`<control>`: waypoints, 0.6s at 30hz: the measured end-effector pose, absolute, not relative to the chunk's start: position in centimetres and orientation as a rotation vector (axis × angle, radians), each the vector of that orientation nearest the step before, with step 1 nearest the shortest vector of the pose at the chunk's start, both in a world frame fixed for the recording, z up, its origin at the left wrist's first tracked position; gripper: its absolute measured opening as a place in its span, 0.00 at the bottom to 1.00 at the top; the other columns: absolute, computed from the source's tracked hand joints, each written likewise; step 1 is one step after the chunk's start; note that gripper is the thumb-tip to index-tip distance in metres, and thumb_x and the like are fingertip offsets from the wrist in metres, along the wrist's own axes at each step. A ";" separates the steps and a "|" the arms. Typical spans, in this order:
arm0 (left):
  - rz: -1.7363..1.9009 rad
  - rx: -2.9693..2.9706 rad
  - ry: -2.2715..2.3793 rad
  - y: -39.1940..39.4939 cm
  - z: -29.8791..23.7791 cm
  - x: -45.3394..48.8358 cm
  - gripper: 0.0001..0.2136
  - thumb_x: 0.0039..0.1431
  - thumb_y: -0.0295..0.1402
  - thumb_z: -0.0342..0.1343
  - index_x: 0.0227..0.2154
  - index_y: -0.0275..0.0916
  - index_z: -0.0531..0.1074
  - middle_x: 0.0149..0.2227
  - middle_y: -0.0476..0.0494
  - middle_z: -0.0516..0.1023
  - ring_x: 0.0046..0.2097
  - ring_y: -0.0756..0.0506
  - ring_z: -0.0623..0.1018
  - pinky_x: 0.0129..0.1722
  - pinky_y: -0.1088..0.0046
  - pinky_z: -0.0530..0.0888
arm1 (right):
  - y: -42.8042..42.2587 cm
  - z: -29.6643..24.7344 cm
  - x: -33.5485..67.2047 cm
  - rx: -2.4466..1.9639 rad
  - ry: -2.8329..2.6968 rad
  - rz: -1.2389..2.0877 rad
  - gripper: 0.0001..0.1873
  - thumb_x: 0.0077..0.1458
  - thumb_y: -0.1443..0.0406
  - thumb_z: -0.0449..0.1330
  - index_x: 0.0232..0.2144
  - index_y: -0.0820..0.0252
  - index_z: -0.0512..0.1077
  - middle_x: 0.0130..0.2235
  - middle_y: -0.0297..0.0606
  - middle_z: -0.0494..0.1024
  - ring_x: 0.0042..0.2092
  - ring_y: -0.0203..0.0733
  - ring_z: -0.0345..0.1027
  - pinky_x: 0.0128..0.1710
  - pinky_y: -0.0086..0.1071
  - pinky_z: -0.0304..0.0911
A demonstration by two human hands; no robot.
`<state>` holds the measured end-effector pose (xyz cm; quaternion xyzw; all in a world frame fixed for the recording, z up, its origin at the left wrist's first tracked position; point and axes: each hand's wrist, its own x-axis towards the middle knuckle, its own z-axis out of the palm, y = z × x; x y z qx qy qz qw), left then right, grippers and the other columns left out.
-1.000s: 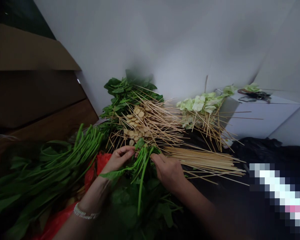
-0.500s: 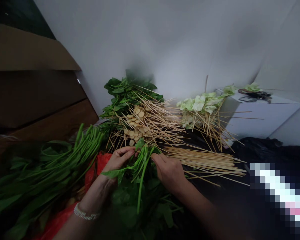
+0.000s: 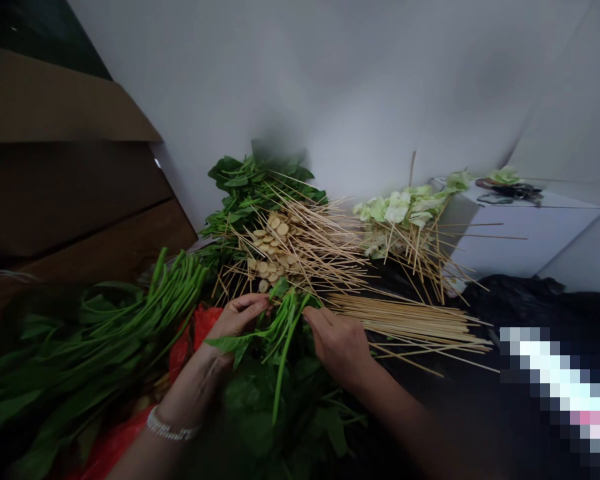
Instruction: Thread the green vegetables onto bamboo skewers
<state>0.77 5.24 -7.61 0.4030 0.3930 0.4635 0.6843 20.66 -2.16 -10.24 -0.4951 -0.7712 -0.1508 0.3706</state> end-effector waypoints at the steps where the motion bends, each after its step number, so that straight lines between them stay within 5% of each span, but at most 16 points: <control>1: 1.035 0.910 0.885 5.3 -7.6 0.7 0.18 0.28 0.36 0.76 0.26 0.35 0.81 0.24 0.47 0.81 0.25 0.52 0.77 0.28 0.79 0.73 | -2.2 -10.2 20.6 -1.268 -1.979 -0.390 0.13 0.65 0.69 0.49 0.40 0.63 0.74 0.34 0.40 0.80 0.33 0.38 0.75 0.35 0.28 0.66; 18: 0.916 0.990 0.954 4.7 -7.5 1.0 0.18 0.27 0.39 0.75 0.24 0.36 0.81 0.20 0.49 0.79 0.21 0.53 0.73 0.23 0.80 0.69 | -2.4 -10.7 20.1 -1.260 -1.985 -0.553 0.13 0.64 0.70 0.49 0.43 0.65 0.73 0.29 0.37 0.78 0.26 0.36 0.70 0.27 0.30 0.58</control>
